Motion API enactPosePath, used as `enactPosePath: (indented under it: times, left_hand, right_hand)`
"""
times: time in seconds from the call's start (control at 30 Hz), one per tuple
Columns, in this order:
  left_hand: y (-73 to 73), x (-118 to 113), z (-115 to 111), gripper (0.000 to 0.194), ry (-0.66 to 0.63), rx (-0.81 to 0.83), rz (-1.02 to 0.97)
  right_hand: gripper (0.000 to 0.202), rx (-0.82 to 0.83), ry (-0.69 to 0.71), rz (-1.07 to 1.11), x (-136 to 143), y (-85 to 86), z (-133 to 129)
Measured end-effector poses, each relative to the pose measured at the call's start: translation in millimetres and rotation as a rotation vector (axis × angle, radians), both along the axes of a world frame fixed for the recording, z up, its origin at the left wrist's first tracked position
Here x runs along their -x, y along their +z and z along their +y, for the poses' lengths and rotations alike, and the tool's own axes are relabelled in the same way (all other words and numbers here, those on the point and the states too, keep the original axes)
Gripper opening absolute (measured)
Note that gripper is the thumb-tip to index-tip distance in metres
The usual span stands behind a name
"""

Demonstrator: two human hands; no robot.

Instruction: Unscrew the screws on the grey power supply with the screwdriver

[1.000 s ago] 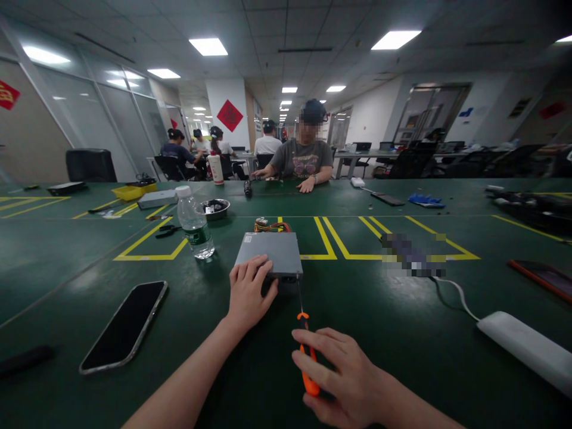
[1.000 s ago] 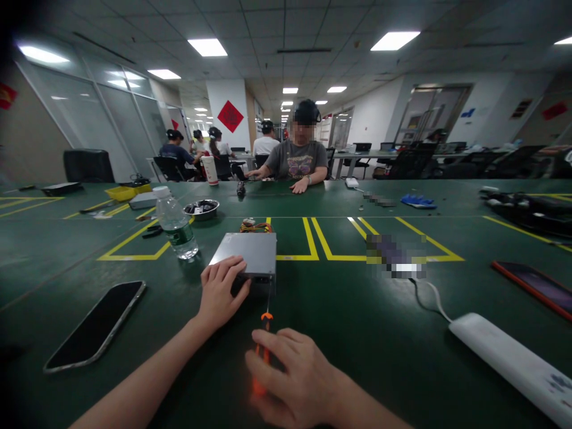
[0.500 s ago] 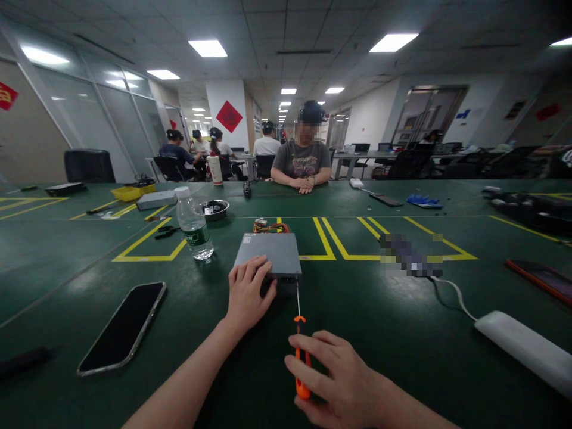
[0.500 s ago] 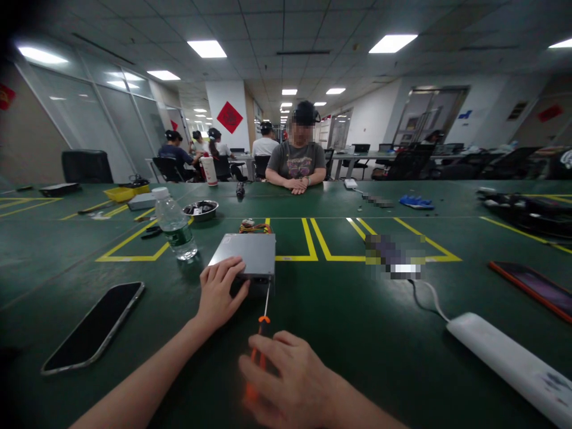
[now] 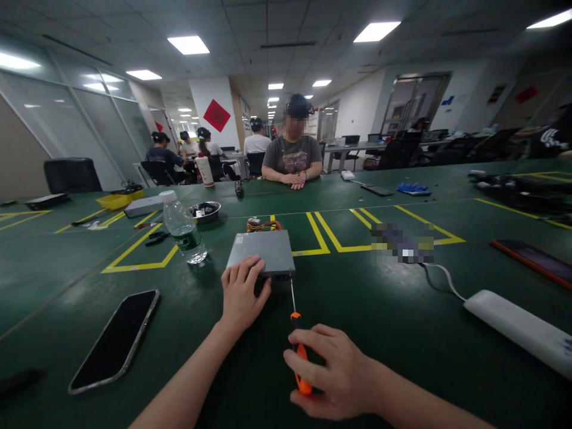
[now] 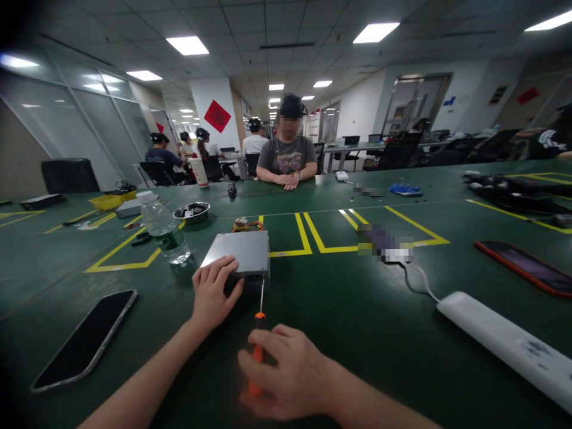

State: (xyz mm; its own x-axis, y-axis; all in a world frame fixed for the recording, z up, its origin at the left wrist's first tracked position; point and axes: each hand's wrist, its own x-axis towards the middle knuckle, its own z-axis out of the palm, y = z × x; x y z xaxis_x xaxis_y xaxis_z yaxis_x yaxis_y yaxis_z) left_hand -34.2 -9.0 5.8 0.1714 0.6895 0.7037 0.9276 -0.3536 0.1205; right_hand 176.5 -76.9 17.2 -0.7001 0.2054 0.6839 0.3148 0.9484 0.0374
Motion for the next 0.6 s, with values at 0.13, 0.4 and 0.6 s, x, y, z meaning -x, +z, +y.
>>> enactPosePath:
  times: [0.13,0.4,0.6]
  left_hand:
    - [1.6,-0.7,0.0,0.031,0.004,-0.006,0.003]
    - [0.7,-1.3,-0.7,0.029,0.007,-0.007,0.008]
    - [1.9,-1.1,-1.2,0.029,0.006,-0.020,0.008]
  right_hand:
    - [0.024,-0.011,-0.004,-0.027,-0.1,2.0,-1.5]
    - [0.040,0.081,-0.025,0.041,1.3,-2.5,-3.5]
    - [0.034,-0.029,-0.017,-0.056,-2.9,5.7,-3.6]
